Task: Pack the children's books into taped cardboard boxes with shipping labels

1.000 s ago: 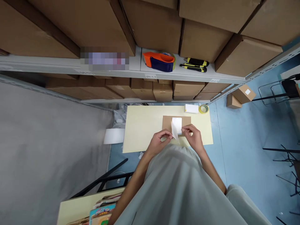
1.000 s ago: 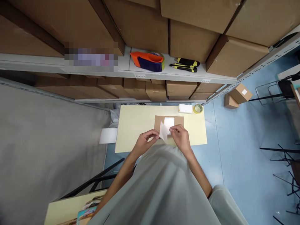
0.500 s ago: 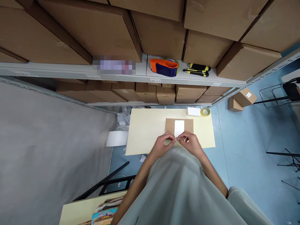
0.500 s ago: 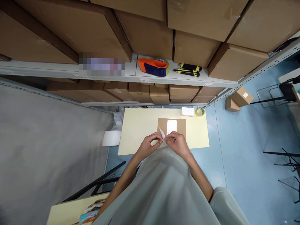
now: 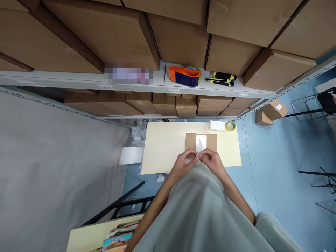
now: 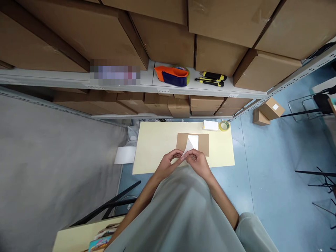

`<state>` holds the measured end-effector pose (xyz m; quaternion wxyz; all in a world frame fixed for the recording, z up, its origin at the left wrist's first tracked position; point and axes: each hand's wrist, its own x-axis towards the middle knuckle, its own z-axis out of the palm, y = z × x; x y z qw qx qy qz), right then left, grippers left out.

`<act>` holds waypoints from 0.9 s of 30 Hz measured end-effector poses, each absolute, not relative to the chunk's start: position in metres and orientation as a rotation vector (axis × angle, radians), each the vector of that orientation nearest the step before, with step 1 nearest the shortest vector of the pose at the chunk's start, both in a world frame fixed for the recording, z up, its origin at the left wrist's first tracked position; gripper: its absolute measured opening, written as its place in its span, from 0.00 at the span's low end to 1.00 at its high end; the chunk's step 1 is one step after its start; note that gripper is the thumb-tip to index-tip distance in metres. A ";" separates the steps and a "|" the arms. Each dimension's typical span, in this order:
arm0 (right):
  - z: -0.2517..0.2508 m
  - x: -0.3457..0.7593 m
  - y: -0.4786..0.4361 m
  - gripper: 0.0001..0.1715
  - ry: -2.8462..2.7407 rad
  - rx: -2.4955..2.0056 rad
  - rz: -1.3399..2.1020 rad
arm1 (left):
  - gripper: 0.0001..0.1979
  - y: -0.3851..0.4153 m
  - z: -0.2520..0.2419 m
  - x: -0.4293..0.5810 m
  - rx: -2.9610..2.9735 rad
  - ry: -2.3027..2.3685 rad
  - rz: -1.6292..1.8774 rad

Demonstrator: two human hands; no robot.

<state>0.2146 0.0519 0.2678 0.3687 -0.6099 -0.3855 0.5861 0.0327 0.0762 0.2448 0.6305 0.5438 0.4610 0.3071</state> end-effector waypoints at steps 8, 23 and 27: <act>0.266 0.225 0.054 0.15 -0.867 -1.548 1.522 | 0.19 0.080 0.238 0.030 1.136 1.102 0.758; 0.269 0.276 0.053 0.14 -0.711 -1.596 1.324 | 0.14 0.103 0.234 0.004 1.000 1.353 0.936; 0.270 0.281 0.052 0.14 -0.712 -1.621 1.310 | 0.13 0.109 0.232 -0.007 0.954 1.475 1.004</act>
